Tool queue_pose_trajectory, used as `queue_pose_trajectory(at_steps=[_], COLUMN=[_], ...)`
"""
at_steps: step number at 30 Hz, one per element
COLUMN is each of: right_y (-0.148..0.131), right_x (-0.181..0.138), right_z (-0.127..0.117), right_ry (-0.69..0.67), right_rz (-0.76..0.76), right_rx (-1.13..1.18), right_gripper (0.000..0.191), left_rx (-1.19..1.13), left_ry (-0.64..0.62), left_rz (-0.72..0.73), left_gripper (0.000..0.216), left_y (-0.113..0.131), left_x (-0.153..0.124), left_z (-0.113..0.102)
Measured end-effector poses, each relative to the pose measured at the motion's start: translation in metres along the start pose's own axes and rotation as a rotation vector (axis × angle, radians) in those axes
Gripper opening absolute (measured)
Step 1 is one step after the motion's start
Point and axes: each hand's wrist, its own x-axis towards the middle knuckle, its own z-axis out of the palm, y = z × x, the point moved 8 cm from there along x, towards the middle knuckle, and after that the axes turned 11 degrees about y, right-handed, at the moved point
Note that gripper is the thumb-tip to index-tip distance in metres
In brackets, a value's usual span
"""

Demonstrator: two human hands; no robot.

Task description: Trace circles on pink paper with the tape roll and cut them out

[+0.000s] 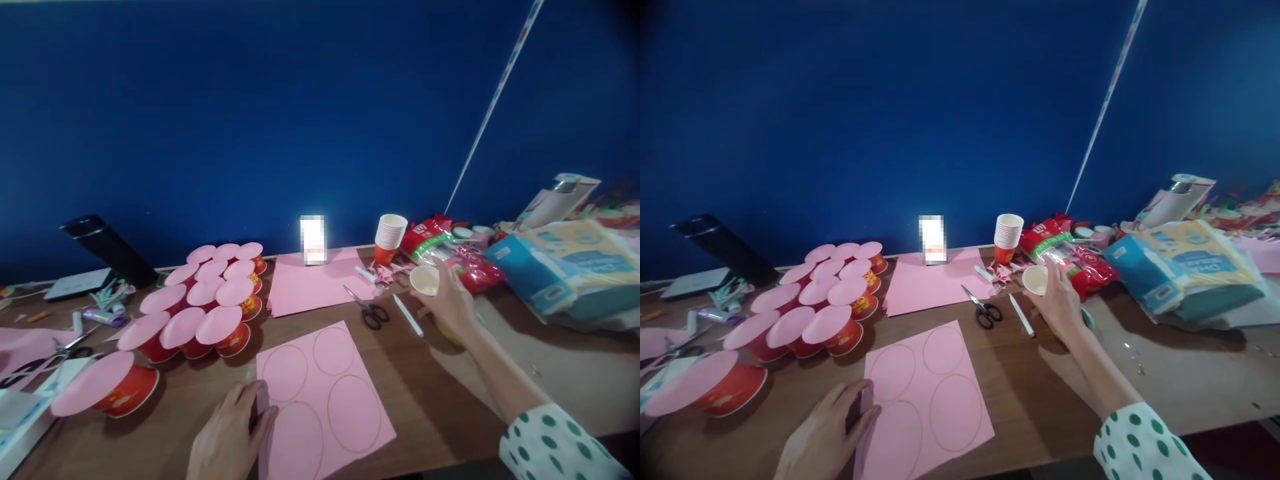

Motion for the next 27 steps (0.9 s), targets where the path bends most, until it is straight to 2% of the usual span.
queue_pose_trajectory(at_steps=[8, 16, 19, 27], right_y=[0.025, 0.051, 0.056, 0.06], right_x=[0.01, 0.018, 0.019, 0.018], right_z=[-0.001, 0.01, 0.014, 0.026], right_ry=[-0.012, -0.021, -0.003, -0.064], right_rz=[0.028, 0.094, 0.076, 0.021], right_rx=[0.015, -0.032, -0.022, -0.062], right_gripper=[0.081, 0.076, 0.074, 0.077], left_rx=[0.004, 0.022, 0.02, 0.009], left_ry=[-0.005, 0.001, 0.009, 0.047], left_rz=[0.003, 0.007, 0.014, 0.009], left_gripper=[0.038, 0.037, 0.037, 0.035], left_y=[-0.003, -0.001, 0.001, 0.002], left_x=[0.003, 0.001, 0.001, -0.002], left_z=[0.004, 0.002, 0.0, -0.005])
